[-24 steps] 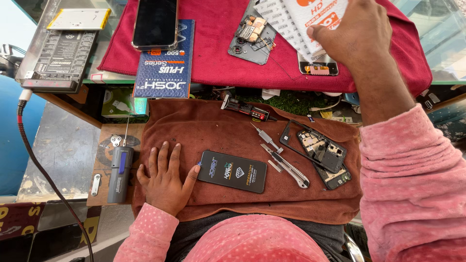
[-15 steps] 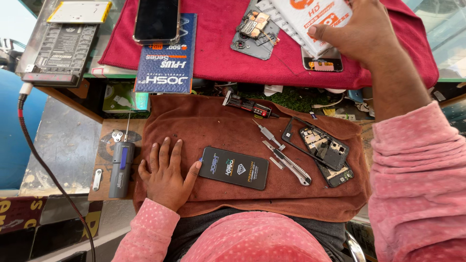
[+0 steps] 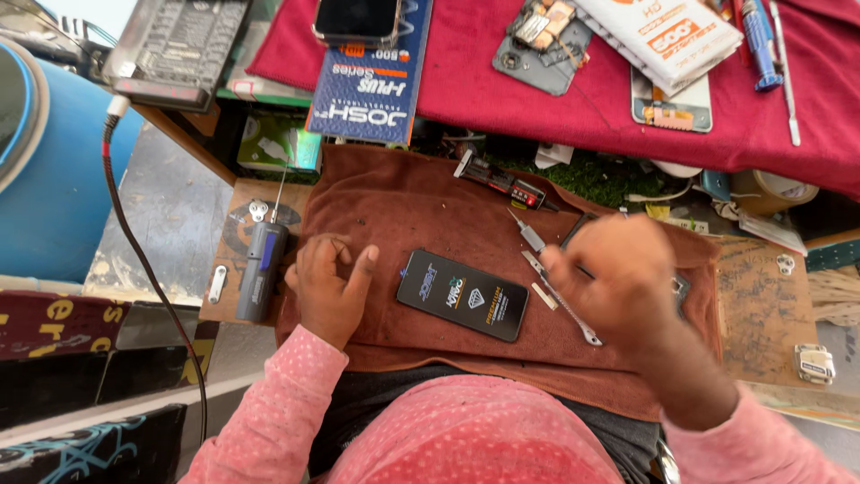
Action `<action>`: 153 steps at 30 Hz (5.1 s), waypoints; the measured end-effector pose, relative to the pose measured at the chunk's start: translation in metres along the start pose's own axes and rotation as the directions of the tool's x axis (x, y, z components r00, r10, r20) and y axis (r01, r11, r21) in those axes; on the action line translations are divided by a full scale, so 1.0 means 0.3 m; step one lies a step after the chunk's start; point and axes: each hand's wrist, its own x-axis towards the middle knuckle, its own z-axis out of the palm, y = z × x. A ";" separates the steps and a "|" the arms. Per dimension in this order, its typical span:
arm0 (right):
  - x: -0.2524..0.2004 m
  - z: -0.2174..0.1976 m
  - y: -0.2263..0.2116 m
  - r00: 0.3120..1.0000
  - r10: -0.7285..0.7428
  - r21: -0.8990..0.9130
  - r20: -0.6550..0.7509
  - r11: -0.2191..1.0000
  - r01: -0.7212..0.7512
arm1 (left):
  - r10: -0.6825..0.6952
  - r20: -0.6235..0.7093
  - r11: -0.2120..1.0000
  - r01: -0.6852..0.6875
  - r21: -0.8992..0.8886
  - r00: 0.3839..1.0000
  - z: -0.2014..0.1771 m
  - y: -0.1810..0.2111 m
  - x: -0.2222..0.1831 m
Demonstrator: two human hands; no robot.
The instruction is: The person aligns a smartphone screen assembly with the phone's chassis and presses it into place. They then apply adhesive along the screen's perimeter using a tube and secure the assembly with multiple rubber bands while the adhesive sets.
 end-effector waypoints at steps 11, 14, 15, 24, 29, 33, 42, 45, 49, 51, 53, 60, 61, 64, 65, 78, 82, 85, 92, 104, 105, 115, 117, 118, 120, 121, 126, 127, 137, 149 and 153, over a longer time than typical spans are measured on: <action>-0.340 0.078 -0.068 0.955 0.292 -0.033 0.061 0.956 -0.290 | 0.635 0.412 0.753 -0.642 -0.143 0.654 0.027 0.238 0.075; -0.361 0.078 -0.074 0.939 0.343 -0.027 0.024 0.939 -0.343 | 0.567 0.597 0.754 -0.650 -0.098 0.568 0.057 0.297 0.104; -0.361 0.080 -0.073 0.938 0.345 -0.021 0.020 0.939 -0.345 | 0.523 0.654 0.756 -0.652 -0.061 0.546 0.062 0.313 0.112; -0.354 0.107 -0.085 0.937 0.350 0.035 0.018 0.936 -0.350 | 0.526 0.625 0.774 -0.629 -0.071 0.577 0.053 0.337 0.066; -0.354 0.120 -0.088 0.936 0.352 0.058 0.026 0.934 -0.353 | 0.517 0.633 0.727 -0.686 0.030 0.575 0.041 0.275 0.136; -0.356 0.127 -0.087 0.936 0.351 0.058 0.037 0.934 -0.353 | 0.587 0.683 0.593 -0.805 0.001 0.434 0.031 0.220 0.236; -0.347 0.136 -0.104 0.941 0.335 0.052 0.039 0.940 -0.337 | 0.748 0.528 0.482 -0.876 -0.013 0.403 0.048 0.208 0.197; -0.344 0.144 -0.114 0.951 0.307 0.022 0.025 0.951 -0.307 | 0.610 0.366 0.671 -0.704 0.234 0.703 0.012 0.237 0.120; -0.346 0.163 -0.119 0.963 0.244 0.091 0.111 0.963 -0.254 | 0.363 0.229 0.849 -0.422 0.318 0.903 -0.030 0.248 0.027; -0.340 0.174 -0.114 0.965 0.188 0.172 0.185 0.960 -0.220 | 0.321 0.211 0.890 -0.370 0.266 0.923 -0.050 0.232 0.003; -0.329 0.186 -0.117 0.961 0.152 0.211 0.232 0.956 -0.203 | 0.302 0.199 0.903 -0.347 0.255 0.932 -0.041 0.228 -0.021; -0.300 0.189 -0.116 0.947 0.154 0.167 0.283 0.964 -0.207 | 0.215 0.226 0.911 -0.278 0.305 0.950 -0.003 0.244 -0.044; -0.300 0.191 -0.115 0.945 0.158 0.172 0.286 0.962 -0.213 | 0.222 0.229 0.907 -0.287 0.309 0.948 0.000 0.243 -0.046; -0.301 0.191 -0.119 0.944 0.165 0.172 0.286 0.960 -0.220 | 0.244 0.245 0.894 -0.316 0.319 0.938 -0.002 0.230 -0.053; -0.302 0.190 -0.120 0.943 0.166 0.171 0.289 0.960 -0.222 | 0.252 0.254 0.891 -0.326 0.316 0.934 -0.004 0.223 -0.056; -0.344 -0.002 0.168 0.846 0.511 -0.225 0.152 0.851 -0.474 | 0.284 0.182 0.901 -0.327 0.284 0.941 -0.005 0.195 -0.069; -0.361 -0.063 0.274 0.749 0.604 -0.355 0.274 0.787 -0.505 | 0.309 0.182 0.921 -0.341 0.188 0.934 -0.008 0.210 -0.064; -0.375 -0.074 0.271 0.772 0.583 -0.394 0.252 0.791 -0.469 | 0.302 0.232 0.929 -0.340 0.146 0.925 -0.004 0.199 -0.068; -0.256 -0.050 0.108 0.852 0.457 -0.118 0.257 0.890 -0.441 | 0.410 0.294 0.907 -0.353 -0.229 0.863 0.006 0.217 -0.050; -0.309 0.133 -0.020 0.927 0.369 -0.024 0.068 0.929 -0.368 | 0.338 0.368 0.900 -0.412 0.141 0.866 -0.097 0.249 -0.006; -0.325 0.140 -0.023 0.918 0.375 -0.134 0.126 0.924 -0.359 | 0.345 0.318 0.897 -0.410 0.165 0.883 -0.110 0.233 0.000; -0.273 0.112 -0.028 0.877 0.416 -0.358 0.239 0.878 -0.319 | 0.355 0.328 0.911 -0.403 0.089 0.875 -0.093 0.197 -0.024; -0.274 0.125 -0.019 0.781 0.562 -0.278 0.272 0.823 -0.496 | 0.357 0.337 0.910 -0.406 0.086 0.871 -0.086 0.199 -0.028; -0.279 0.132 -0.011 0.722 0.627 -0.241 0.291 0.779 -0.579 | 0.365 0.328 0.907 -0.412 0.084 0.871 -0.083 0.201 -0.027; -0.306 0.134 0.005 0.747 0.611 -0.119 0.263 0.788 -0.604 | 0.375 0.313 0.904 -0.419 0.086 0.873 -0.081 0.198 -0.034; -0.320 0.134 0.014 0.759 0.602 -0.054 0.248 0.791 -0.610 | 0.378 0.295 0.902 -0.421 0.097 0.877 -0.079 0.197 -0.036; -0.380 0.118 0.034 0.679 0.701 0.186 0.215 0.654 -0.734 | 0.352 0.227 0.903 -0.393 0.171 0.908 -0.063 0.209 -0.049; -0.385 0.110 0.042 0.686 0.695 0.210 0.215 0.654 -0.727 | 0.333 0.208 0.909 -0.371 0.189 0.920 -0.056 0.218 -0.052; -0.387 0.117 0.058 0.724 0.623 0.516 0.294 0.534 -0.670 | 0.360 0.286 0.924 -0.382 0.025 0.888 0.016 0.306 -0.135; -0.352 0.143 -0.001 0.814 0.548 0.610 0.191 0.584 -0.536 | 0.451 0.411 0.886 -0.453 -0.099 0.792 0.010 0.280 -0.124; -0.348 0.176 0.002 0.763 0.559 0.780 0.325 0.297 -0.551 | 0.528 0.397 0.842 -0.524 -0.128 0.751 0.035 0.295 -0.140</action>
